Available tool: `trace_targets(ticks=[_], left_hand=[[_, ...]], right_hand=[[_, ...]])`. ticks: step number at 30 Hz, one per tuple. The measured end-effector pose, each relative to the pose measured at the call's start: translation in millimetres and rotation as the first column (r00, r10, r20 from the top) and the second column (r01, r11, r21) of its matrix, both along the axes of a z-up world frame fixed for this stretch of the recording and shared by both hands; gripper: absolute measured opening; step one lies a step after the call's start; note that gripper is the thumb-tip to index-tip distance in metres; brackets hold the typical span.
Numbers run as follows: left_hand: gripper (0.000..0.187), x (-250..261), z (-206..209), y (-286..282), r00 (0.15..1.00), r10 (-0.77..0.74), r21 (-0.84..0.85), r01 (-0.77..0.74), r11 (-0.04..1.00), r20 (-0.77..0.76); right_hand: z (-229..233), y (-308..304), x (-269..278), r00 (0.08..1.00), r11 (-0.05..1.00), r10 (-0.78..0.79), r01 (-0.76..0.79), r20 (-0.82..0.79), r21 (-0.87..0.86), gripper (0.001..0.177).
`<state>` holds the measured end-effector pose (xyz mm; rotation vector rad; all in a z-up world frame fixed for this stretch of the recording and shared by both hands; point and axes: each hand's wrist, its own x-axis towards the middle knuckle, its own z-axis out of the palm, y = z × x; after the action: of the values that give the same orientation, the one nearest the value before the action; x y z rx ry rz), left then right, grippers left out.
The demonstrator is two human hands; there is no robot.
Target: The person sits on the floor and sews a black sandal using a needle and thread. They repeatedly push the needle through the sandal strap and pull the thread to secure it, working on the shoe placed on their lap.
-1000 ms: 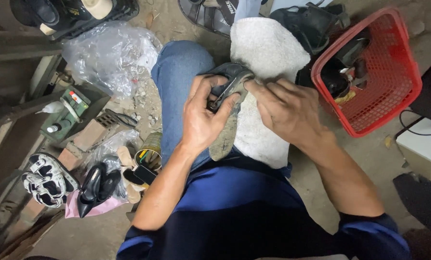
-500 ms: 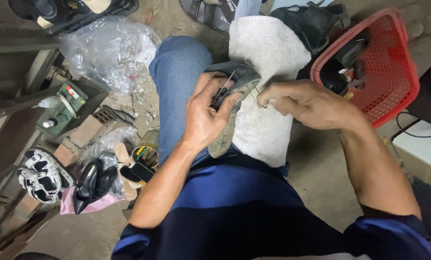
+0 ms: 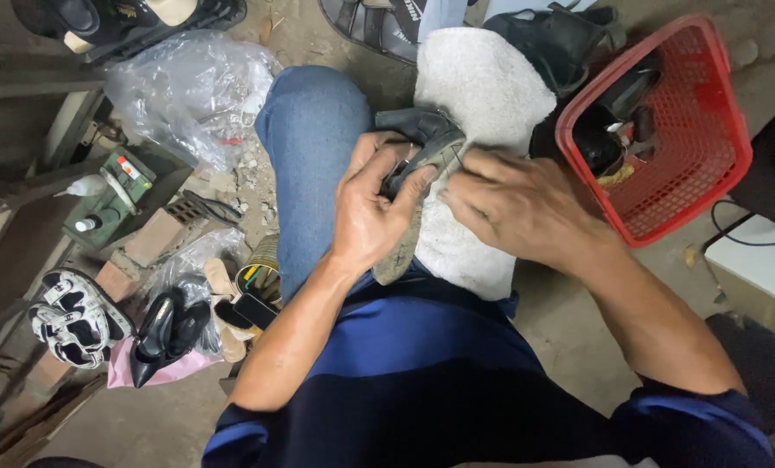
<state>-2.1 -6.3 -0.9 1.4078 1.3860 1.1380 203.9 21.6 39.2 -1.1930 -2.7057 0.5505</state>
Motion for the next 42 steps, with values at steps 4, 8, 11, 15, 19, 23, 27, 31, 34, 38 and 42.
trace_targets(ticks=[4,8,11,15,19,23,27,31,34,38,42], left_hand=[[0.014,0,-16,-1,1.0,0.019,0.001,-0.019,1.0,0.019],[0.011,0,-23,2,0.997,0.065,0.004,-0.065,0.998,-0.033],[0.016,-1,-9,3,0.998,0.018,-0.03,-0.02,0.999,-0.053],[0.019,0,1,1,0.995,0.024,-0.103,-0.034,0.994,-0.101],[0.018,6,10,-9,0.99,0.069,-0.049,-0.075,0.996,-0.127],[0.021,19,39,-9,0.99,0.021,0.006,-0.02,1.0,-0.139],[0.026,27,86,-15,0.976,-0.204,0.036,0.208,0.978,-0.08],[0.027,16,99,-20,0.92,-0.383,0.03,0.382,0.924,0.085],[0.018,2,99,-19,0.951,-0.297,0.119,0.287,0.951,0.083],[0.014,-11,97,-15,0.985,-0.153,0.159,0.164,0.974,-0.082],[0.018,-6,87,-15,0.976,-0.199,0.209,0.212,0.955,-0.083]], right_hand=[[3,4,16,0.99,0.978,0.073,-0.095,-0.125,-0.187,0.027],[12,-5,29,0.903,0.932,-0.15,-0.007,-0.402,-0.362,0.024],[15,-13,50,0.877,0.913,-0.296,0.143,-0.379,-0.383,0.019],[16,-35,68,0.769,0.87,-0.462,0.297,-0.442,-0.393,0.023],[4,-56,92,0.419,0.776,-0.494,0.607,-0.762,-0.17,0.044],[17,-50,41,0.607,0.727,-0.676,0.455,-0.419,-0.514,0.042],[-14,-80,2,0.502,0.667,-0.647,0.007,-0.574,-0.745,0.097],[-6,-72,-15,0.22,0.451,-0.889,0.268,-0.402,-0.851,0.071],[-5,-65,-15,-0.286,-0.224,-0.921,-0.169,0.265,-0.96,0.039],[3,-61,-11,-0.335,-0.108,-0.926,-0.211,0.176,-0.972,0.048],[9,-64,-17,-0.25,-0.285,-0.928,0.003,0.275,-0.959,0.041]])
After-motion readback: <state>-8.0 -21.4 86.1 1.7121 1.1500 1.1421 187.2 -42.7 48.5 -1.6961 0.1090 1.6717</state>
